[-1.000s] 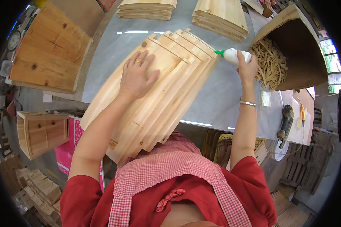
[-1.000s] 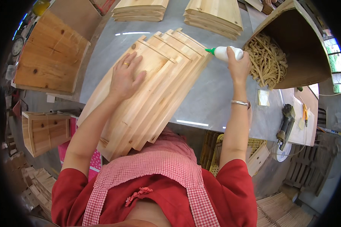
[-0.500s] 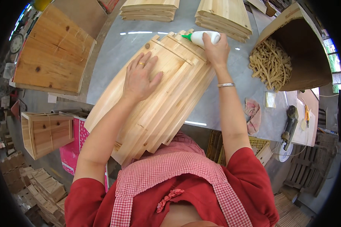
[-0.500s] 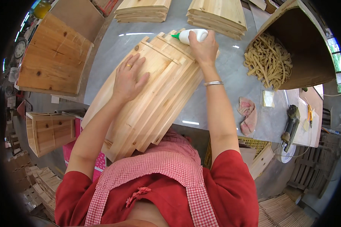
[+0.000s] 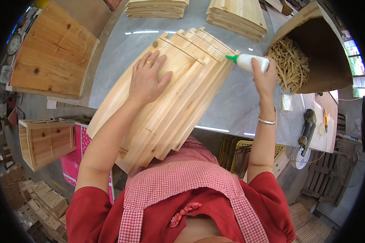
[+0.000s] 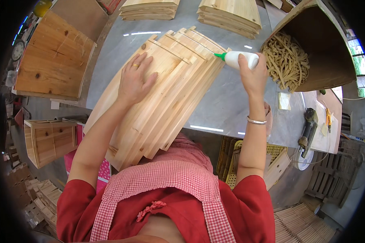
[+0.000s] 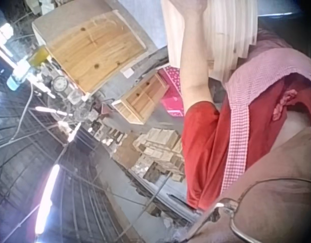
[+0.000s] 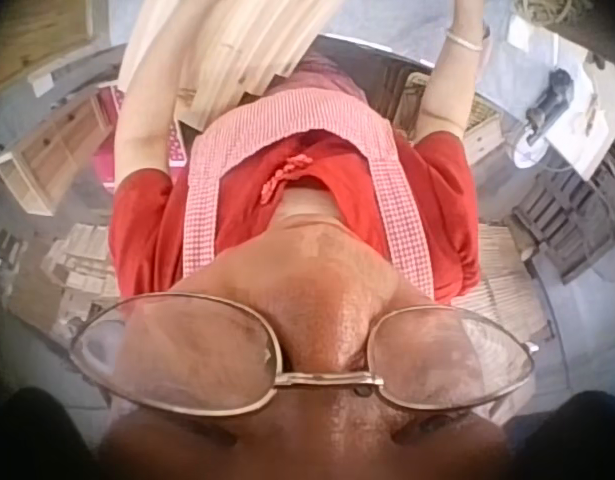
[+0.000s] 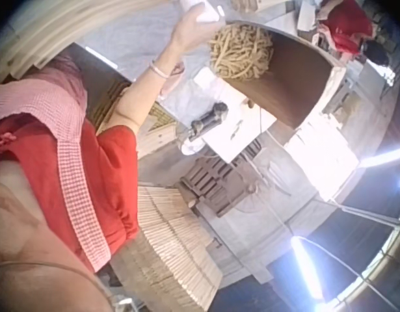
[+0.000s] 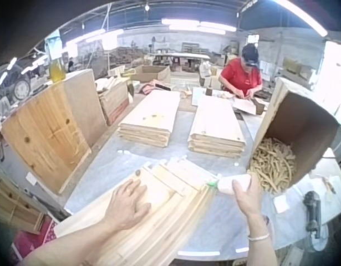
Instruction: Assembling wooden panels into a box shape using wood glue and securing them with rubber bands.
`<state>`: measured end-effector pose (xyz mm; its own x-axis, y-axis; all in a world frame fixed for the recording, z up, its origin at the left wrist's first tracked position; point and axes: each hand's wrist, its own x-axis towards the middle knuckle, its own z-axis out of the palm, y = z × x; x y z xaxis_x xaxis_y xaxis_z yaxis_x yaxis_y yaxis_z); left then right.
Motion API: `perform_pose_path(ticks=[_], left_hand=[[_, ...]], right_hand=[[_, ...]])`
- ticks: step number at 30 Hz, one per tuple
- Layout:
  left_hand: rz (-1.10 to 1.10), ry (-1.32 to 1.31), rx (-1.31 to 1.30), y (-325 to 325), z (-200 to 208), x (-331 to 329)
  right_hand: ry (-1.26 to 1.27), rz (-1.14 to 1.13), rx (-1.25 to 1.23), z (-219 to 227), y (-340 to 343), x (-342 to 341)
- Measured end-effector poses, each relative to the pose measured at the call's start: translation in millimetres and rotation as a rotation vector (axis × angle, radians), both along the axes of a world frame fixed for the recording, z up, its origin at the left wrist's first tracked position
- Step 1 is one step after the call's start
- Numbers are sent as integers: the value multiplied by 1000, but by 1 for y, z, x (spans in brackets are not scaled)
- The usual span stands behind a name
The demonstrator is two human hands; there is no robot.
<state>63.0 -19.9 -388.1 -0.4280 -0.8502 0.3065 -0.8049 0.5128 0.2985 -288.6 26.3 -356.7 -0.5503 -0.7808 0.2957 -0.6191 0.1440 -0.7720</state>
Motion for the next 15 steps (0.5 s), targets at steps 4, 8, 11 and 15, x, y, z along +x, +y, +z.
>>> perform_pose_path(ticks=[4, 8, 11, 15], left_hand=[[8, 4, 15, 0, 1, 1], [7, 20, 26, 0, 1, 1], [10, 18, 29, 0, 1, 1], [8, 12, 22, 0, 2, 1]], right_hand=[[17, 134, -13, 11, 5, -1], [110, 200, 4, 16, 3, 5], [-146, 202, -107, 6, -13, 24], [-214, 268, -249, -18, -54, 65]])
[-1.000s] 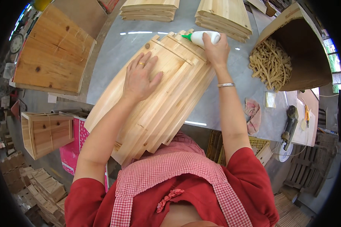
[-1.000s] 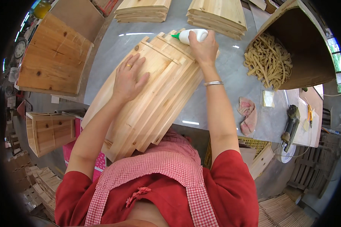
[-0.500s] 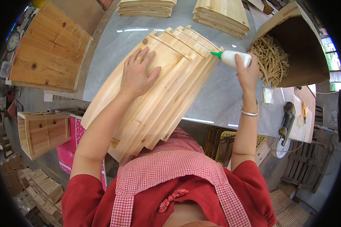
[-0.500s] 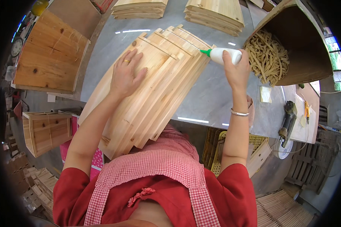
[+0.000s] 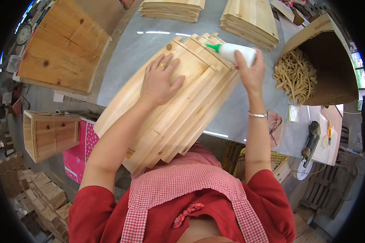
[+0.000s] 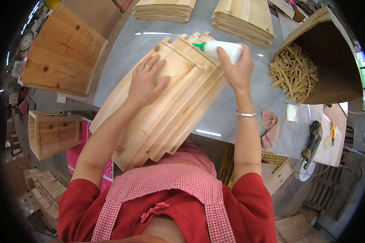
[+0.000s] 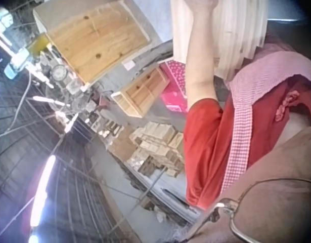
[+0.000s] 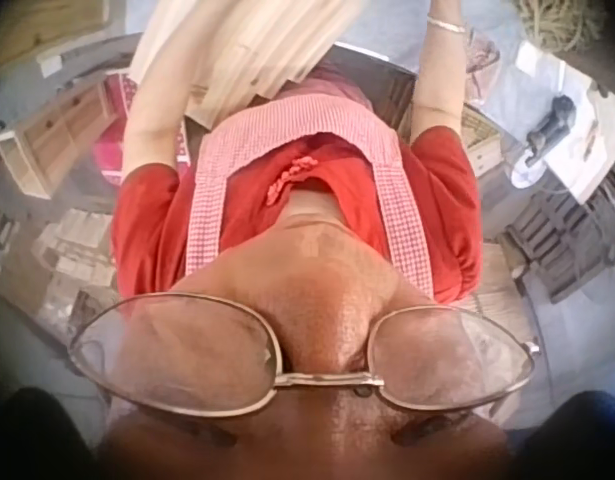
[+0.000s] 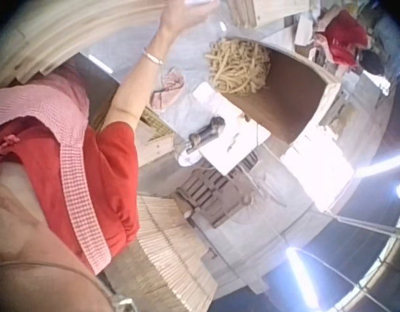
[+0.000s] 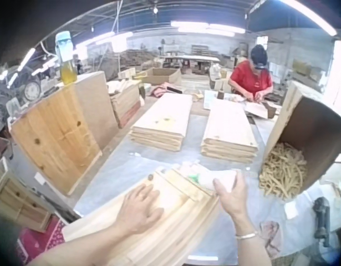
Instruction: Assembling wooden panels into a box shape using wood glue and securing them with rubber bands.
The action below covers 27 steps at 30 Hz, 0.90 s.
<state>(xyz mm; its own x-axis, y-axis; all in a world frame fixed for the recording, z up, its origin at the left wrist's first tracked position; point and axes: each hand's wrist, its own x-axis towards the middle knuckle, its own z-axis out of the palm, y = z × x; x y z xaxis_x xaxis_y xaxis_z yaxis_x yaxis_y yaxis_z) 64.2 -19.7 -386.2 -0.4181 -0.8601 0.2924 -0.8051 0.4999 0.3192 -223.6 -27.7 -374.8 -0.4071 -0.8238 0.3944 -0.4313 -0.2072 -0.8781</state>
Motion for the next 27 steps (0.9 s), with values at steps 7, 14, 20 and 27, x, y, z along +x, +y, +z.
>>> perform_pose_path(ticks=[7, 14, 20, 27], left_hand=[[0, -3, -5, 1, 2, 0], [-1, 8, -9, 0, 0, 0], [-3, -1, -24, 1, -3, 0], [-2, 0, -15, 0, -3, 1]], right_hand=[[230, 4, -69, -6, -41, 37], [404, 91, -32, 24, -2, 1], [563, 69, 1, 44, 56, -34], [245, 20, 120, 40, 55, -24]])
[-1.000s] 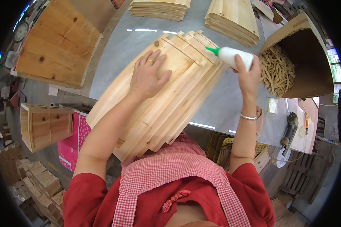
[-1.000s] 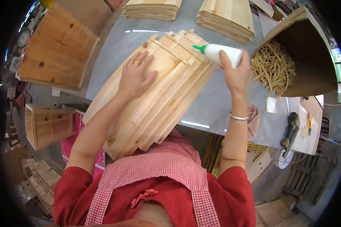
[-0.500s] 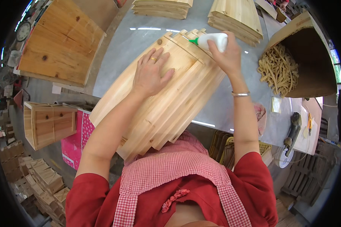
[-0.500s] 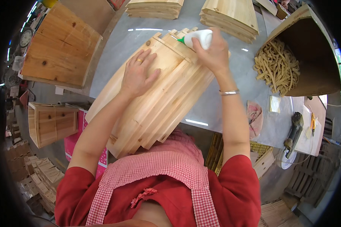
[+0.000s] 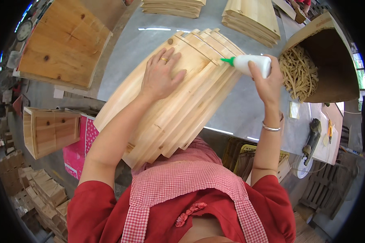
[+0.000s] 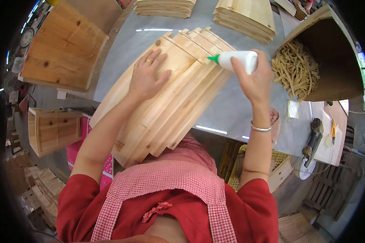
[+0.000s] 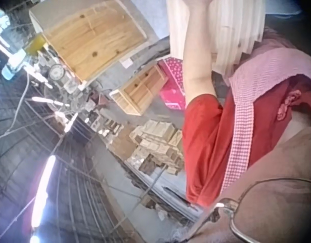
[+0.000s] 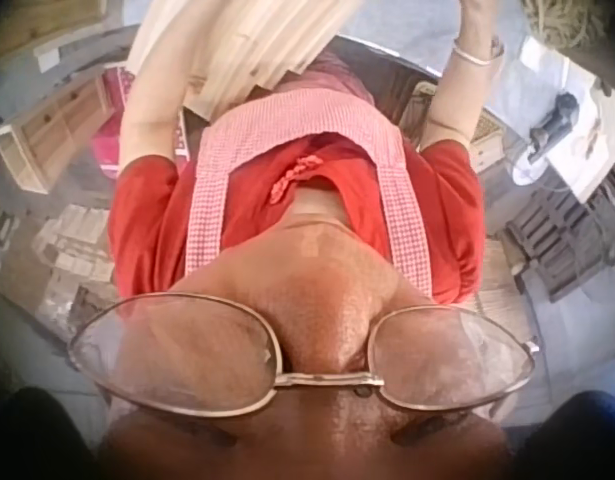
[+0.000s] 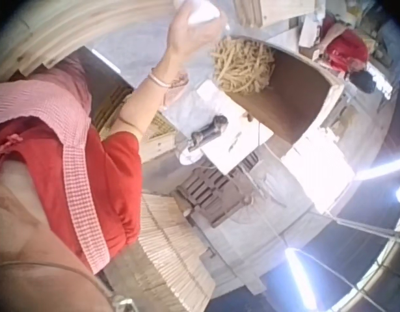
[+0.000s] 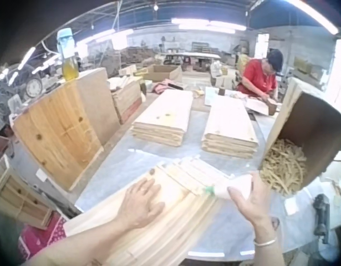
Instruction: Assembling wooden panels into a box shape using wood glue and securing them with rubber bands.
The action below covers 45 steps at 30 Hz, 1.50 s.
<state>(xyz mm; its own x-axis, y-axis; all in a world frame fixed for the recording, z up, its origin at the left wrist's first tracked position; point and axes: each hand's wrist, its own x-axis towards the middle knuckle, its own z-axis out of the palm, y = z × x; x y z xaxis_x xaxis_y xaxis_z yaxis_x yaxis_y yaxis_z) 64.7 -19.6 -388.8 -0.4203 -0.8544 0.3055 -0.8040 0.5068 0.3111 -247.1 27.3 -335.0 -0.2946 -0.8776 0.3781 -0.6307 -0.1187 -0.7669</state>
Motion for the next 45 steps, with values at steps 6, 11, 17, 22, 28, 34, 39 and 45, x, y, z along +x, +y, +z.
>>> perform_pose_path(ticks=[6, 11, 17, 22, 28, 34, 39, 45], left_hand=[[-3, 7, -23, 0, 2, -1], [12, 9, 16, 0, 2, -1], [5, -5, -5, 0, 0, 1], [3, -6, -17, 0, -2, 1], [5, -16, -46, -1, -7, 1], [-8, 60, -23, -4, -8, 6], [-97, 64, -46, 8, 0, 26], [-144, -22, -91, 22, -5, 40]], right_hand=[[-159, 117, -217, -37, -51, 74], [-57, 148, -234, -34, -86, 103], [88, 233, -235, -21, -76, 84], [180, 178, -214, -15, -25, 46], [134, 41, -186, -31, 37, 15], [-759, -103, -97, -60, 65, 17], [-690, -183, -169, -71, 58, 23], [-637, -206, -211, -77, 52, 31]])
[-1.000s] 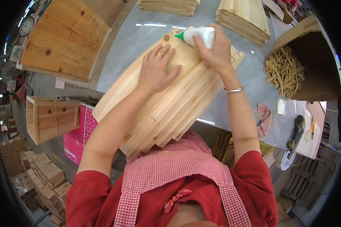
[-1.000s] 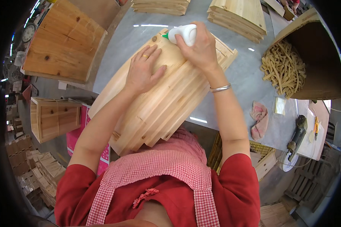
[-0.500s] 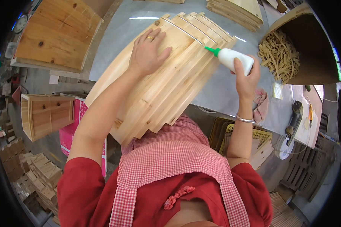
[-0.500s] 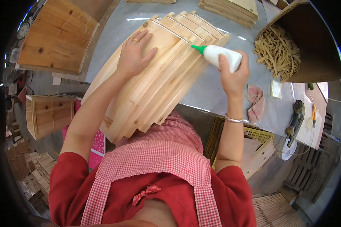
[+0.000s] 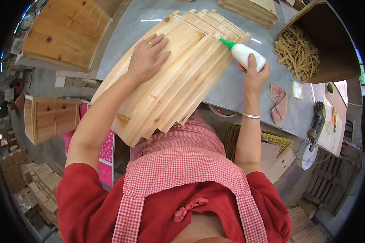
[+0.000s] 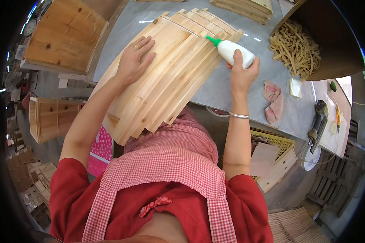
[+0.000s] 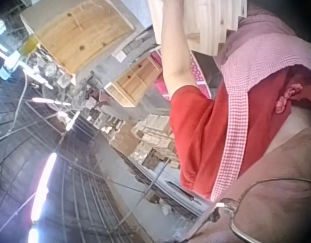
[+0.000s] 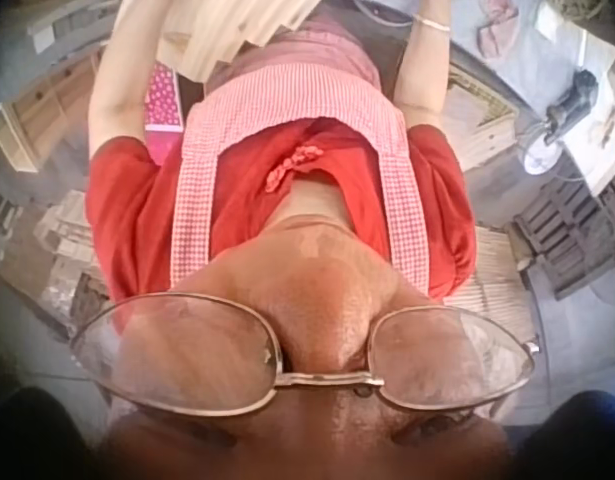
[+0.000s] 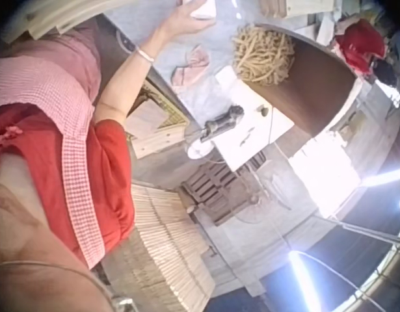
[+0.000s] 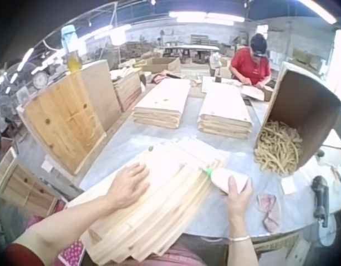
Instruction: Assembling wooden panels into a box shape using wood glue and securing them with rubber bands.
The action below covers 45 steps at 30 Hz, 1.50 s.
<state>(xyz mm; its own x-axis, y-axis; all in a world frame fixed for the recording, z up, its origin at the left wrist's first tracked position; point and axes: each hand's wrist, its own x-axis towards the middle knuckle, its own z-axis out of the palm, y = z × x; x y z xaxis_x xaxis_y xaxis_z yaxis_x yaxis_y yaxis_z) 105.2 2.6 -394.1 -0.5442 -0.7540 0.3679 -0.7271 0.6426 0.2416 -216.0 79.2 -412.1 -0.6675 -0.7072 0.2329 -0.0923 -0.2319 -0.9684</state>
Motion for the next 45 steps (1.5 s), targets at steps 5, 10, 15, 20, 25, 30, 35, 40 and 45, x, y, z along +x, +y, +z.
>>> perform_pose_path(ticks=[5, 10, 15, 20, 25, 30, 35, 40, 45], left_hand=[[17, 28, -26, -1, -9, 0], [32, 47, -32, 4, -1, 1], [-99, 31, -52, 10, 9, 4], [-94, 96, -81, 12, 3, 8], [-103, 73, -101, 8, -6, 11], [-85, 114, -81, 5, -11, 12], [-87, 122, -98, 7, -8, 11], [20, -11, 106, 4, -6, 5], [7, 54, -21, 2, -8, 0]], right_hand=[[-16, 86, 39, 2, 23, 17], [1, 190, 75, 3, 73, 59], [-33, 305, 130, 2, 126, 103], [291, 438, 102, 5, 171, 141], [325, 694, 125, 5, 204, 173], [246, 662, 39, 2, 206, 180], [293, 825, 130, 5, 203, 184], [112, 685, 50, 1, 177, 162], [-227, 252, -63, -2, 114, 75]])
